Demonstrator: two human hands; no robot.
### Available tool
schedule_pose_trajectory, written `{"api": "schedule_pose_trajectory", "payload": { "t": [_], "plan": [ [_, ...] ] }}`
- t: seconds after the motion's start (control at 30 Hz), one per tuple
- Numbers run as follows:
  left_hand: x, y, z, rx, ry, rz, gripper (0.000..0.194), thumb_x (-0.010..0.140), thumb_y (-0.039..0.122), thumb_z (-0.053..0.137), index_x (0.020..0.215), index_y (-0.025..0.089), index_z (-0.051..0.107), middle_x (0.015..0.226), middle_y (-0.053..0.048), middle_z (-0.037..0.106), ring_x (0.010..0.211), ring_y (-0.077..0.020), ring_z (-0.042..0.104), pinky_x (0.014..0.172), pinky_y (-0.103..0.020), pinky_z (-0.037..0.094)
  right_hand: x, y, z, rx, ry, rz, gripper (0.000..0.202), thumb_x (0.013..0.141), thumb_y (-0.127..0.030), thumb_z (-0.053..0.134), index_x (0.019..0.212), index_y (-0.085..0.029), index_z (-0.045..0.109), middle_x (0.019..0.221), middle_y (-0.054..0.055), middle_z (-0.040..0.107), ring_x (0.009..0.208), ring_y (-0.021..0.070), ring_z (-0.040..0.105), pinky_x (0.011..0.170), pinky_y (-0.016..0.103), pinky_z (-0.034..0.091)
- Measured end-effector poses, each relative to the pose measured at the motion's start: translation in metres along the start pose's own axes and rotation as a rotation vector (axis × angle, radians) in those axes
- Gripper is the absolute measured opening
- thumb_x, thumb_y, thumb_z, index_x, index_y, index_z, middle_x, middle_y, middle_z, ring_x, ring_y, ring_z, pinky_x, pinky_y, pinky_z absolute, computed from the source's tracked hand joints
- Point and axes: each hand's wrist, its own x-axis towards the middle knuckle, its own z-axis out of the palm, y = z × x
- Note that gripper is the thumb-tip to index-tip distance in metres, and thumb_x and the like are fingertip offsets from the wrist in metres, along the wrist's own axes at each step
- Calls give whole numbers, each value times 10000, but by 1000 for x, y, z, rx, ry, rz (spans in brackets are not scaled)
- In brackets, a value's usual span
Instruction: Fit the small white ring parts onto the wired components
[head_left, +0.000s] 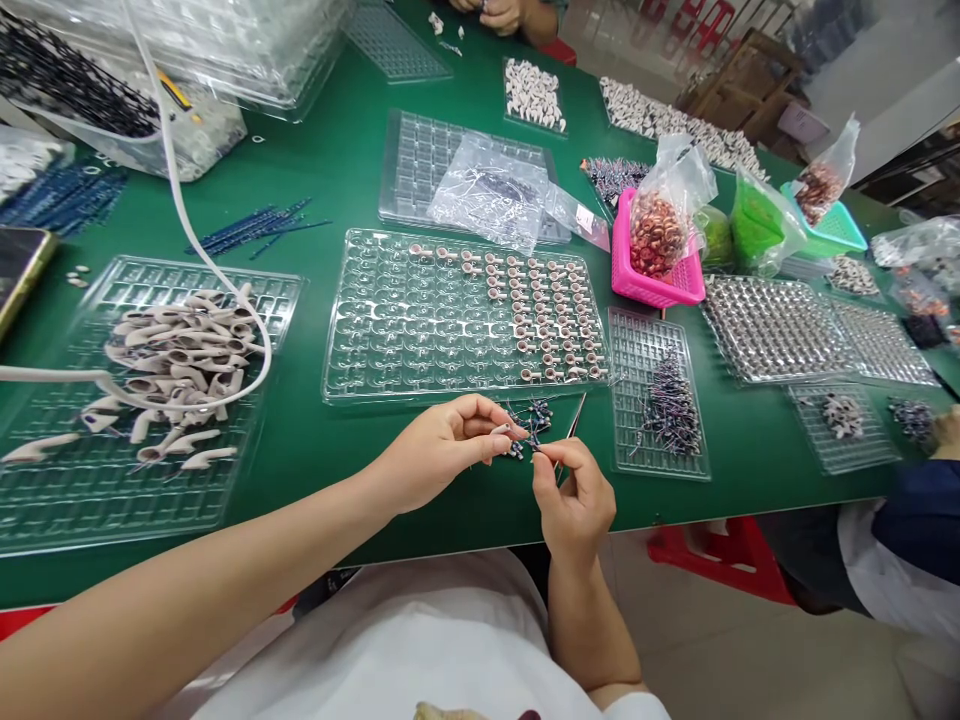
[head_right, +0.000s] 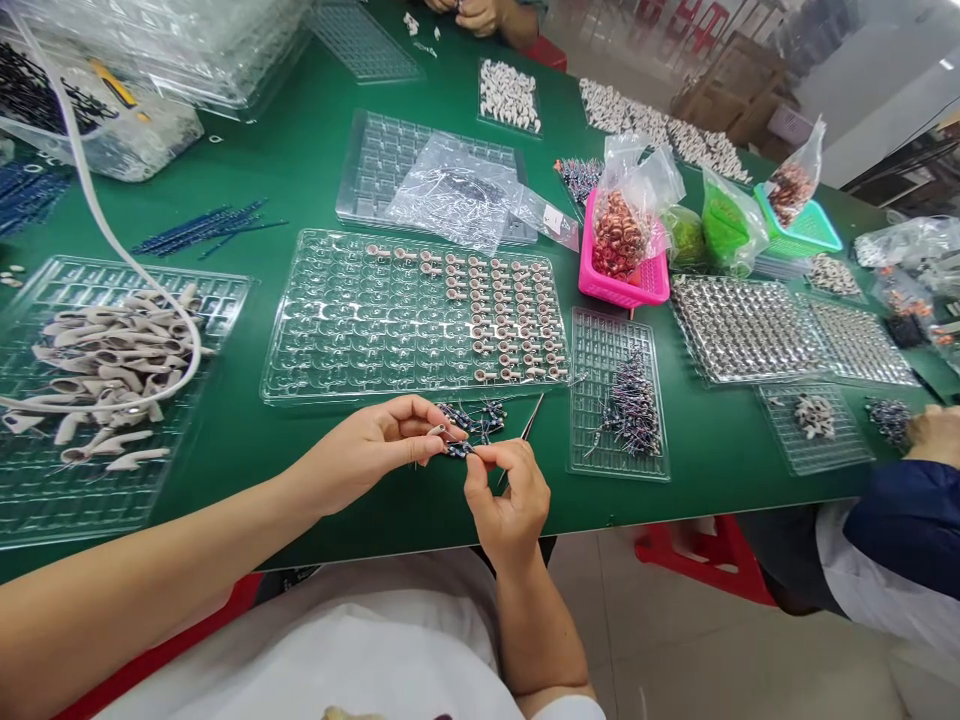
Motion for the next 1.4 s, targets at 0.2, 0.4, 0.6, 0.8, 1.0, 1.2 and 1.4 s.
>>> {"api": "schedule_pose_trajectory", "payload": {
  "t": [0.2,0.4,0.6,0.8,1.0,1.2,1.4],
  "plan": [
    [-1,4,2,82,22,31,161,847,295,665,935,167,623,1067,-72,731,890,-177,677,739,-280,530,0,-1,0,-19,-4,22,47,860,-177,624,867,-220,639,759,0,638,683,136,598,617,279,498],
    [-2,3,2,121,46,59,158,849,297,665,941,170,648,1051,-66,731,888,-178,676,792,-298,540,2,-3,0,-34,2,12,47,855,-179,631,860,-223,645,747,-7,641,675,134,600,622,282,502],
    [0,0,1,158,76,69,181,834,323,679,938,177,656,1042,-57,735,891,-186,683,814,-311,552,2,-3,-1,-13,-9,-55,91,851,-151,633,890,-234,633,746,-9,640,667,137,596,632,305,515],
    [1,-2,-1,167,79,75,182,836,323,678,949,181,660,1047,-49,731,888,-178,679,818,-302,553,0,1,0,-32,3,-187,236,819,-85,659,973,-258,614,809,-1,665,739,154,625,680,342,539],
    [1,-2,-1,186,86,76,186,837,329,677,953,184,661,1051,-51,731,894,-185,678,818,-308,549,-2,3,-1,-78,23,-168,195,842,-128,648,978,-264,611,811,8,667,751,163,640,615,319,535],
    [1,2,1,153,72,58,158,832,299,682,931,178,657,1047,-51,736,862,-170,672,788,-295,550,-3,3,-1,-67,7,-105,128,865,-169,632,958,-255,612,790,10,657,729,160,634,569,299,513],
    [0,5,2,99,53,24,128,837,259,681,917,166,642,1060,-54,735,809,-146,665,743,-273,554,-1,2,-1,-49,-13,-116,143,860,-149,632,962,-249,619,800,12,661,746,158,634,593,296,509]
  ]
}}
